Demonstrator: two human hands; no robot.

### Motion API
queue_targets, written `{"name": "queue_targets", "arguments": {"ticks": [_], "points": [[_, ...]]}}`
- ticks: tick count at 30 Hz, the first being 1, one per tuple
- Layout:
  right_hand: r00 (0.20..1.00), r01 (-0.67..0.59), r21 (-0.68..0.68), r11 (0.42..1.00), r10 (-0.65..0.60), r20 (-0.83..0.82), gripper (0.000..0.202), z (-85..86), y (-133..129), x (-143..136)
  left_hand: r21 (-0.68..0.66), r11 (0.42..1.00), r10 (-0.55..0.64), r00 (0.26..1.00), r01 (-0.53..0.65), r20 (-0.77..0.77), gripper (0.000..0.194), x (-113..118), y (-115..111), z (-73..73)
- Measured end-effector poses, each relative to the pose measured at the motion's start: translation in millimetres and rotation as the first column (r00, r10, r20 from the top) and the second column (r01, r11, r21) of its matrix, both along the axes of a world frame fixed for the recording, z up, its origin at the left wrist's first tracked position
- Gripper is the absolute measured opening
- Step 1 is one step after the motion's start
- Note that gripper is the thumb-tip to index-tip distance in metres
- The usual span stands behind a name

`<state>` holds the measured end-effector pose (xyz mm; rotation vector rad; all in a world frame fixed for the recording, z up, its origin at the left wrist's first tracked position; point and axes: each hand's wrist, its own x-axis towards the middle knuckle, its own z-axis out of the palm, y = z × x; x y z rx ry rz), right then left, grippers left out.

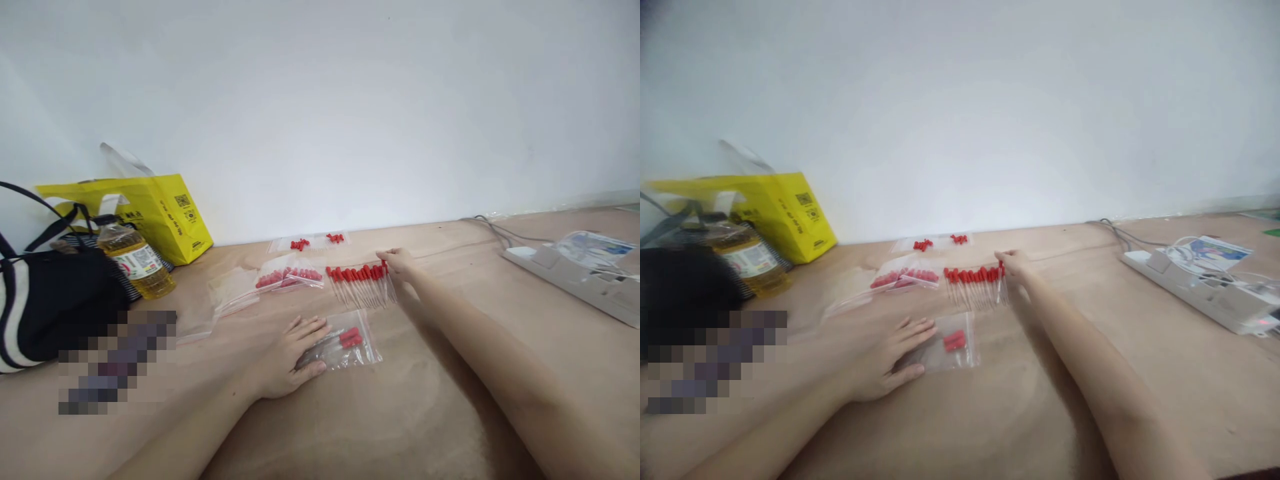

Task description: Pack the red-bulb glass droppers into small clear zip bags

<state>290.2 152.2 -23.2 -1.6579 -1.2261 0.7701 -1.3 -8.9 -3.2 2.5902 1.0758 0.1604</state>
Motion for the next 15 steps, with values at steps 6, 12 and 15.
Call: {"name": "queue_targets", "arguments": {"ticks": [6, 12, 15], "points": [[0.97, 0.006, 0.173, 0.985, 0.036, -0.239, 0.024, 25.4, -37, 24, 0.015, 1.0, -0.007, 1.0, 0.007, 0.023, 0.052, -1, 1, -1.6], [0.832, -0.066, 0.255, 0.965, 0.194, -0.519, 0.035, 7.9, -100, 9, 0.031, 1.0, -0.005, 1.0, 0.005, 0.013, 0.052, -1, 2, -2.3], [0.834, -0.103, 0.209, 0.972, 0.199, -0.515, 0.038, -0.9, -124, -8, 0.034, 0.999, -0.003, 1.0, 0.003, 0.003, 0.052, 0, 1, -0.9]]}}
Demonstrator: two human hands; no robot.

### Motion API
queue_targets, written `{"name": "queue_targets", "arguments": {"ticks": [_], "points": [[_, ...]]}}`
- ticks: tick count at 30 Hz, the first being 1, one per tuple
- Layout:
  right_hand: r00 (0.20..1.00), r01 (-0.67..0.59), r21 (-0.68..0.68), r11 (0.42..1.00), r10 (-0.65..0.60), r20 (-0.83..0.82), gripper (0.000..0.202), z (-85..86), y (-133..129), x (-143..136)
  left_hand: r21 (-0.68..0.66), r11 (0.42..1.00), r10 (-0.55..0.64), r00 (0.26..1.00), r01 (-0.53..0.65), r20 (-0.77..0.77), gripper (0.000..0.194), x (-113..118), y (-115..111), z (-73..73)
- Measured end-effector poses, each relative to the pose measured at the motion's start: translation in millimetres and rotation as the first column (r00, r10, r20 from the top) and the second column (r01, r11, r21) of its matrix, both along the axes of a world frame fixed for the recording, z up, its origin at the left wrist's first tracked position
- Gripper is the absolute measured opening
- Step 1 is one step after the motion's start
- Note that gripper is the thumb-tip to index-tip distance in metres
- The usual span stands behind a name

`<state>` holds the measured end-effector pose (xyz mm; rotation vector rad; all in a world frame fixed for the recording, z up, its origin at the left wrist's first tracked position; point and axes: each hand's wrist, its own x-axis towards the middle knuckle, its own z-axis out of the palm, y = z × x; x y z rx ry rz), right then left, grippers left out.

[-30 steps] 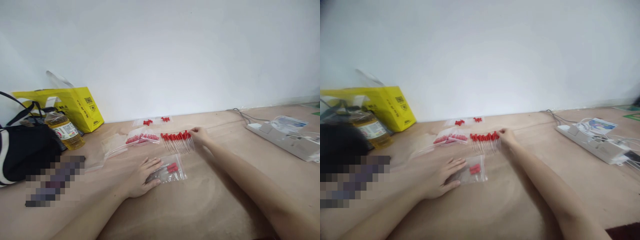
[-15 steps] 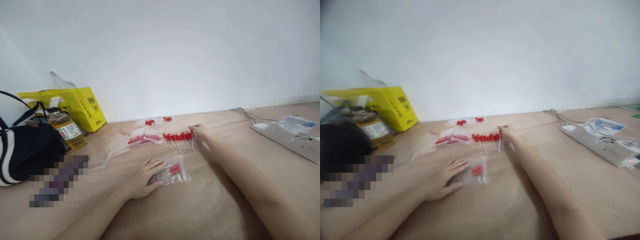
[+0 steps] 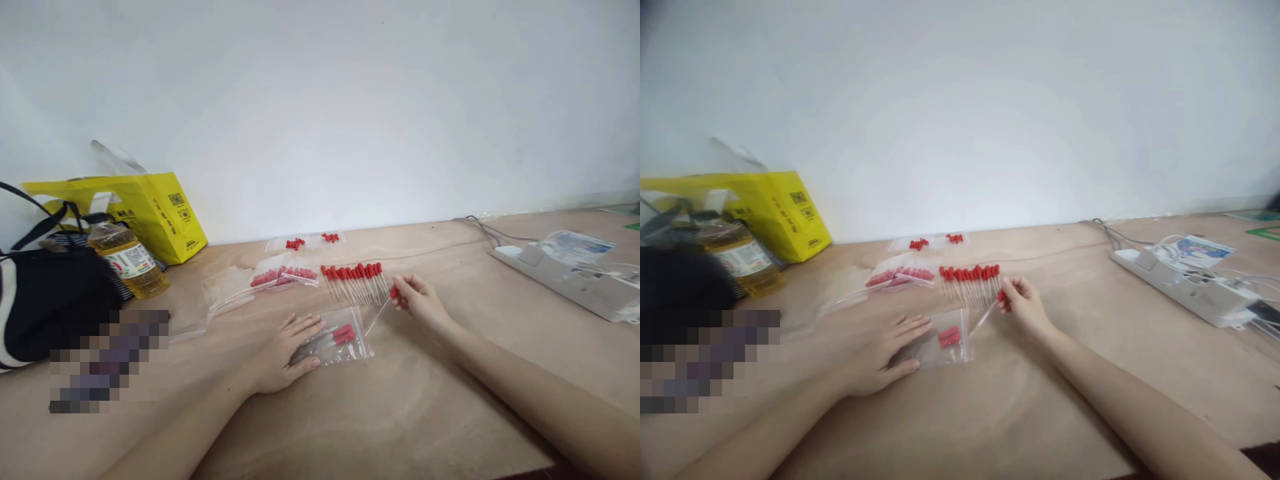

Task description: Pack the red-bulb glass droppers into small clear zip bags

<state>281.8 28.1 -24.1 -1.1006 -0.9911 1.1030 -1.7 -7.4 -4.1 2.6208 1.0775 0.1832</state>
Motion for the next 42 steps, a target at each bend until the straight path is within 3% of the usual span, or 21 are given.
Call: {"name": "queue_targets", "arguments": {"ticks": [4, 9, 11, 20, 26, 34, 42], "points": [[1.0, -0.002, 0.024, 1.0, 0.001, 0.017, 0.038, 0.6, -7, -7, 0.003, 1.0, 0.008, 1.0, -0.008, -0.013, 0.053, 0, 0, 0.5], [0.986, 0.163, 0.044, 0.986, -0.16, -0.05, 0.042, 1.2, 6, 8, 0.009, 1.0, -0.004, 1.0, 0.004, 0.003, 0.053, -1, 2, -2.1], [0.983, 0.176, 0.031, 0.984, -0.173, -0.068, 0.042, -1.0, 8, 10, 0.015, 1.0, -0.002, 1.0, 0.001, 0.01, 0.053, -2, 2, -3.3], [0.99, 0.071, 0.02, 0.997, -0.068, -0.126, 0.042, -11.6, 0, -15, 0.03, 0.999, -0.011, 1.0, 0.011, 0.0, 0.054, -2, 2, -4.8], [0.974, -0.008, -0.056, 0.998, -0.005, -0.227, 0.033, -17.8, -3, -22, 0.035, 0.999, -0.006, 1.0, 0.006, 0.003, 0.055, -2, 4, -6.4], [0.976, -0.117, -0.102, 0.988, 0.096, -0.194, 0.029, -18.2, -8, -29, 0.022, 1.0, -0.012, 0.999, 0.012, 0.03, 0.055, -1, 2, -4.6], [0.982, -0.056, -0.101, 0.993, 0.037, -0.183, 0.033, -16.1, -2, -24, 0.031, 0.999, -0.01, 1.0, 0.009, 0.023, 0.056, -2, 3, -6.6]]}}
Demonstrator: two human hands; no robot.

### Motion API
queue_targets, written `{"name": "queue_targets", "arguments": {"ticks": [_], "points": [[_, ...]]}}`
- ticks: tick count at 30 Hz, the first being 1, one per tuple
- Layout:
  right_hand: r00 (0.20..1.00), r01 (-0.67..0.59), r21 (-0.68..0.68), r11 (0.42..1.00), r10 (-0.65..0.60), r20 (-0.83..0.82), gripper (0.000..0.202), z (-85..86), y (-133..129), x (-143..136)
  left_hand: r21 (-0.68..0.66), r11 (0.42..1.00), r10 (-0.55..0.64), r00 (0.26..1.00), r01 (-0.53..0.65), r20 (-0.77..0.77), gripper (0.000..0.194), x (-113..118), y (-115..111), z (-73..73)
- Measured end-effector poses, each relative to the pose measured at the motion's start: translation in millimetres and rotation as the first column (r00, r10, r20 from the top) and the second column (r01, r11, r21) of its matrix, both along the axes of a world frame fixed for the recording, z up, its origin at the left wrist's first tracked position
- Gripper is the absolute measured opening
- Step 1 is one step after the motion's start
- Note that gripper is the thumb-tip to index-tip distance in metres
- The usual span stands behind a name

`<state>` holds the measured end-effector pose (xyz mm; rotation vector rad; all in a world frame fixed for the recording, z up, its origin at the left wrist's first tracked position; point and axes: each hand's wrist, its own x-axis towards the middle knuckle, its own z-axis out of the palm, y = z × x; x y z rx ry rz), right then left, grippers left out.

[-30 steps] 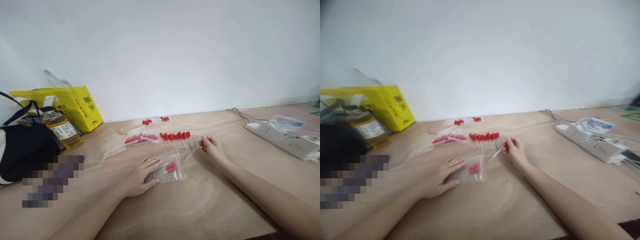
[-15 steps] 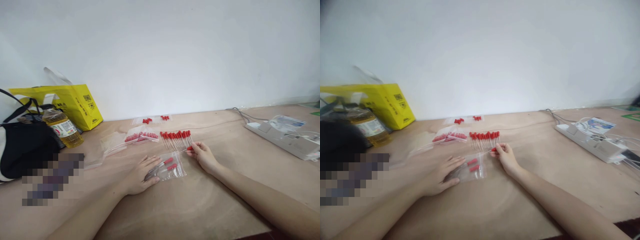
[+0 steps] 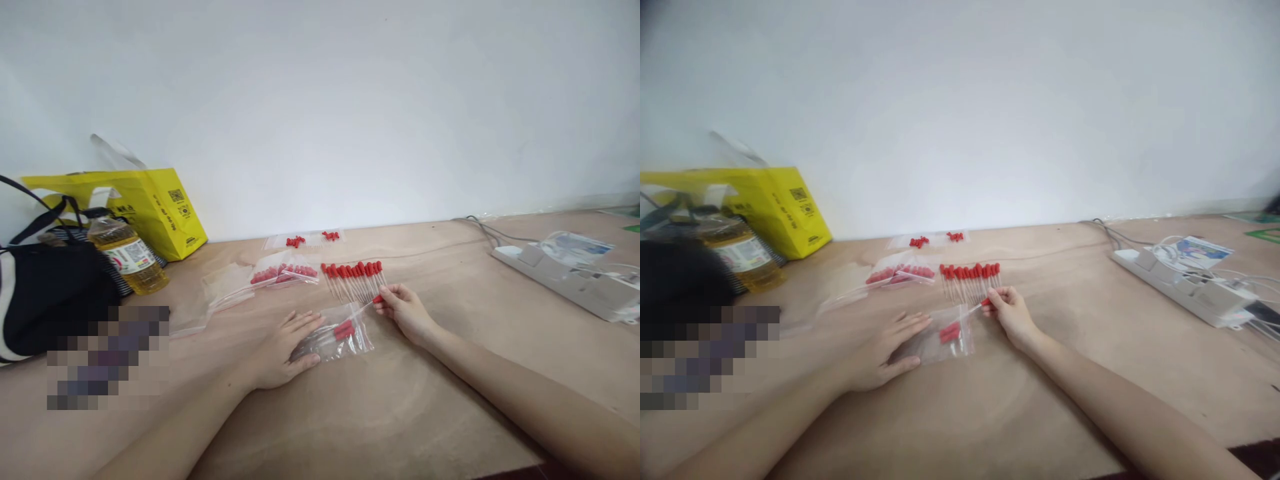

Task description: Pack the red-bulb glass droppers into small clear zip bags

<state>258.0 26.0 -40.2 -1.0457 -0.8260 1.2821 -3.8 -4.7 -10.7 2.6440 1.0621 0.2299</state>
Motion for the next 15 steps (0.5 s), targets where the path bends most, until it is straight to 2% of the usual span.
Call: {"name": "queue_targets", "arguments": {"ticks": [4, 6, 11, 15], "points": [[0.999, 0.003, 0.014, 1.0, -0.002, -0.045, 0.033, -0.4, -1, -1, -0.008, 1.0, -0.001, 1.0, 0.001, 0.021, 0.056, 2, 0, 1.6], [0.998, -0.034, -0.003, 0.999, 0.034, -0.047, 0.031, -0.5, -3, -3, -0.011, 1.0, 0.003, 1.0, -0.002, 0.028, 0.057, 2, -1, 1.7], [0.975, -0.211, -0.075, 0.975, 0.204, -0.094, 0.022, 2.5, -7, -13, -0.004, 1.0, 0.004, 1.0, -0.004, 0.031, 0.058, 1, -1, 0.8], [0.917, -0.392, -0.101, 0.914, 0.38, -0.117, 0.02, 7.4, -6, -20, -0.004, 1.0, 0.014, 1.0, -0.014, 0.013, 0.058, 1, -1, 0.4]]}}
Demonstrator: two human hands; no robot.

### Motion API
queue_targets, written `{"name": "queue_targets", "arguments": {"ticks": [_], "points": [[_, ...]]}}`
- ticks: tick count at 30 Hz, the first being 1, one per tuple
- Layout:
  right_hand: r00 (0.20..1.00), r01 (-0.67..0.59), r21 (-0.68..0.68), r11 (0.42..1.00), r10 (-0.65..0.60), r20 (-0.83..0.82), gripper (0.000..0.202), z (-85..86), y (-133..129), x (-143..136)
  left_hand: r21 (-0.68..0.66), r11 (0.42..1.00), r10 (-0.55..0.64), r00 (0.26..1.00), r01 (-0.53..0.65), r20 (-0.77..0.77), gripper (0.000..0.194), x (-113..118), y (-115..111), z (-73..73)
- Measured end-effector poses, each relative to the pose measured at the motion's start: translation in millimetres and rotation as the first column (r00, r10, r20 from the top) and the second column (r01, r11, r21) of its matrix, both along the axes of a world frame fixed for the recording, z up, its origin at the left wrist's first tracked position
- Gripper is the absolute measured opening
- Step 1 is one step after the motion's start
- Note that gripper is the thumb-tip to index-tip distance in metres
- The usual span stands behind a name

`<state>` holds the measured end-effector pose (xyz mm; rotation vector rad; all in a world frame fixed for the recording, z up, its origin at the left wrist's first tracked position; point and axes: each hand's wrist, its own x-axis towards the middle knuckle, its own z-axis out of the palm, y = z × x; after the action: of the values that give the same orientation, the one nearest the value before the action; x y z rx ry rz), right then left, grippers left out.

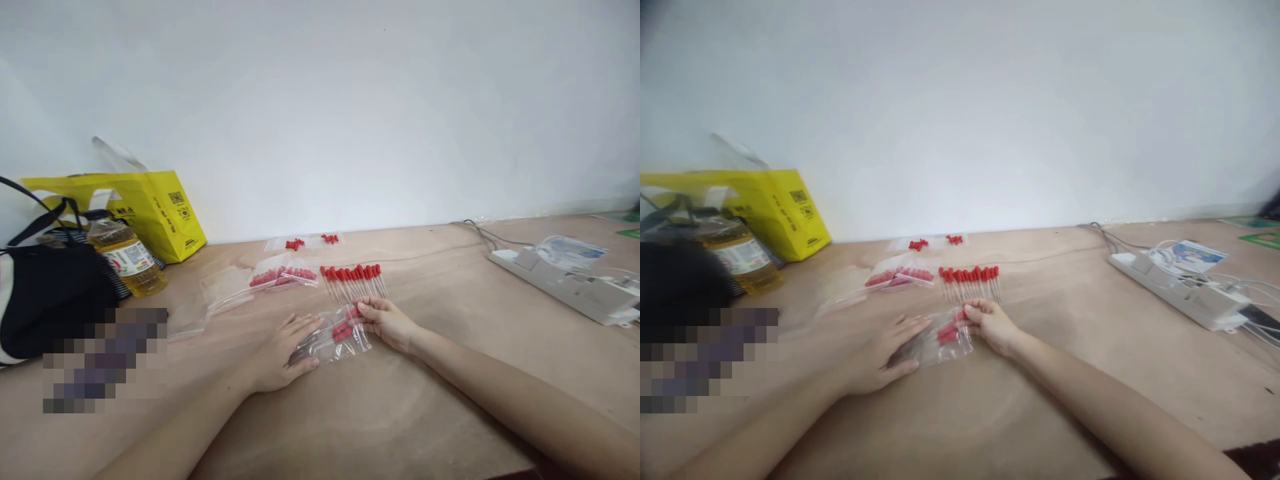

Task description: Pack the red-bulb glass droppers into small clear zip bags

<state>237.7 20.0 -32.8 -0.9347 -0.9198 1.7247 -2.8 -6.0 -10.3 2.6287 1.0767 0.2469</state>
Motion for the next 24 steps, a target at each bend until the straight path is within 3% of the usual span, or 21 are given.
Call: {"name": "queue_targets", "arguments": {"ticks": [3, 6, 10, 14, 19, 24], "points": [[0.994, -0.103, 0.02, 0.994, 0.103, 0.032, 0.025, 2.4, 4, -1, 0.0, 1.0, -0.002, 1.0, 0.002, 0.009, 0.058, 0, 0, -0.2], [0.974, -0.142, 0.044, 0.989, 0.132, 0.185, 0.024, 2.6, 8, -2, 0.005, 1.0, -0.005, 1.0, 0.005, 0.026, 0.057, 0, 0, 0.3], [0.923, -0.063, 0.091, 0.994, 0.024, 0.384, 0.02, 0.6, 12, -8, -0.002, 1.0, 0.002, 1.0, -0.002, 0.024, 0.057, 0, -1, 1.6], [0.913, -0.032, 0.125, 0.992, -0.022, 0.406, 0.015, -2.4, 11, -13, 0.002, 1.0, 0.009, 0.999, -0.009, 0.039, 0.058, 0, -1, 1.6], [0.892, -0.145, 0.12, 0.982, 0.078, 0.445, 0.018, -2.1, 6, -11, 0.004, 1.0, 0.026, 0.999, -0.026, 0.03, 0.058, 0, -2, 1.7], [0.827, -0.278, 0.219, 0.935, 0.118, 0.549, 0.03, 0.7, 0, -8, -0.002, 0.999, 0.044, 0.999, -0.044, 0.013, 0.059, 0, -2, 2.3]]}}
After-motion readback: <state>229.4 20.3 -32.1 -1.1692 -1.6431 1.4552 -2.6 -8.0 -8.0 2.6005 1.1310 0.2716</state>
